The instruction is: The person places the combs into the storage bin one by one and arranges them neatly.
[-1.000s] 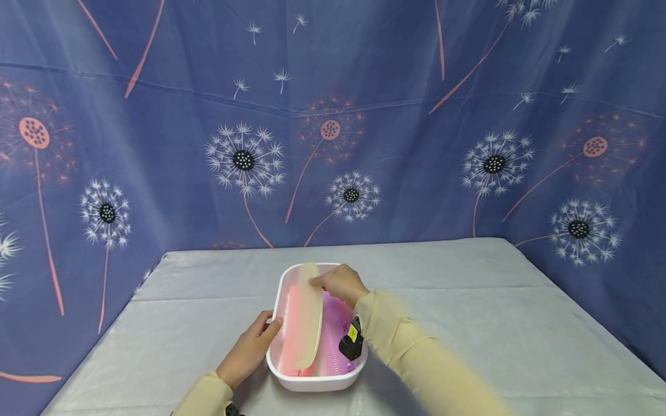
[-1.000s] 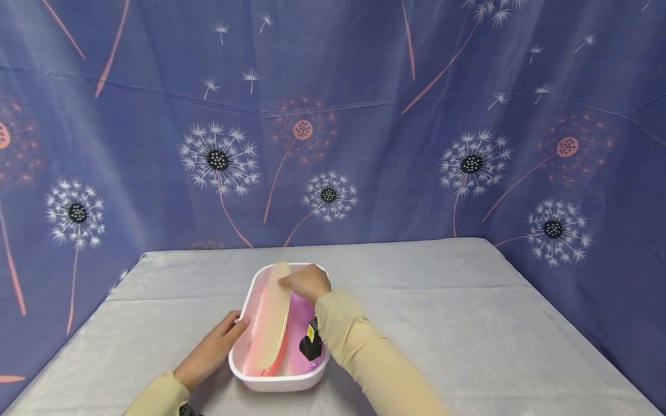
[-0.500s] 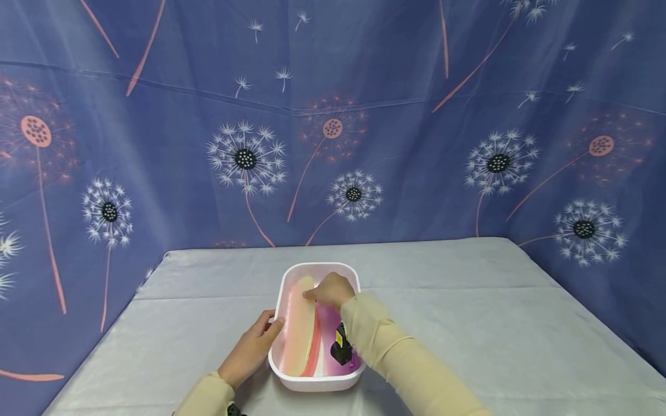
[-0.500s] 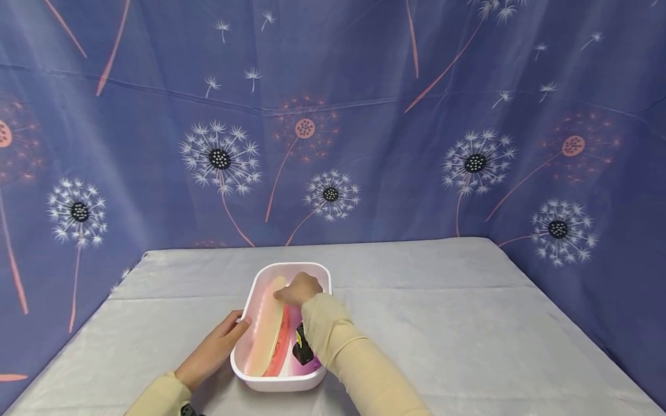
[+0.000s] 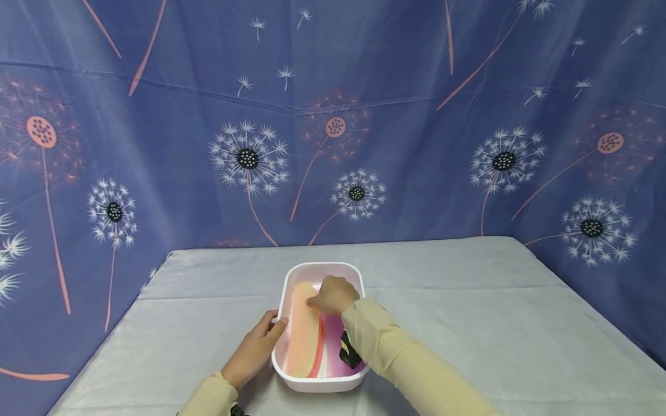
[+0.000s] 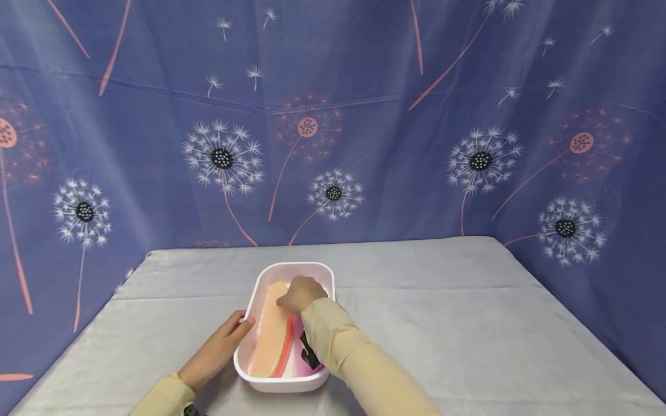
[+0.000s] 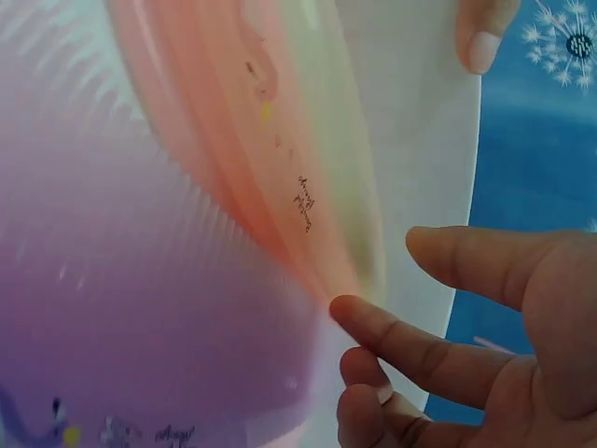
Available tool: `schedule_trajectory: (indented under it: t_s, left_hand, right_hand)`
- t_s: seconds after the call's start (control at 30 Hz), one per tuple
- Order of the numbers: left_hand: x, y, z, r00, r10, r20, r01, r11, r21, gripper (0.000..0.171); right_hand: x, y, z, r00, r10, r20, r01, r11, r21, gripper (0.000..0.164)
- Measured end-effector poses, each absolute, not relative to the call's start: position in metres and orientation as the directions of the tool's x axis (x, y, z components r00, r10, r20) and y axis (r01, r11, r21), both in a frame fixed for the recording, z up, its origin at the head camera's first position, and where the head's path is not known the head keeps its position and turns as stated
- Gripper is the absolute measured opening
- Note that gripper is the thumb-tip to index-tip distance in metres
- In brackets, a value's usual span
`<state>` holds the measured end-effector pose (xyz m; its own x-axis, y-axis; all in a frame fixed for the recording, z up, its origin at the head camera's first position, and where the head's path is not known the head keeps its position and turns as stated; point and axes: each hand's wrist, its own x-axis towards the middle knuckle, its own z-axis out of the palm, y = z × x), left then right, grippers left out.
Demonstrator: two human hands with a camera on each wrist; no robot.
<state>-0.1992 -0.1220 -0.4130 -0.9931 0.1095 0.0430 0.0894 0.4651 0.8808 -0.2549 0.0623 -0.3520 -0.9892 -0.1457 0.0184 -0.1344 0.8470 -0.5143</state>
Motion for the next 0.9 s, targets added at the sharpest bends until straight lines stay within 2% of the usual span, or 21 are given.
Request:
schedule_trajectory:
  t_s: [0.1, 0.47, 0.9]
  left_hand:
    - [-0.199, -0.124, -0.412, -0.993, 0.111, 0.04, 0.088, 0.474, 0.876, 0.046]
    - [-0.2, -0.128, -0.409, -0.993, 0.117, 0.023, 0.078, 0.485, 0.871, 0.044]
    - [-0.208, -0.126, -0.404, -0.986, 0.113, 0.119, 0.163, 0.597, 0.786, 0.037]
  right_hand:
    - [-0.251, 0.063, -0.349, -0.987, -0.157, 0.036, -0.154, 0.853, -0.499, 0.033]
    - [-0.24, 0.072, -0.334, -0.973, -0.224, 0.063, -0.214, 0.76, -0.613, 0.019]
    - [-0.237, 0.117, -0.322, -0.978, -0.192, 0.079, -0.197, 0.739, -0.644, 0.016]
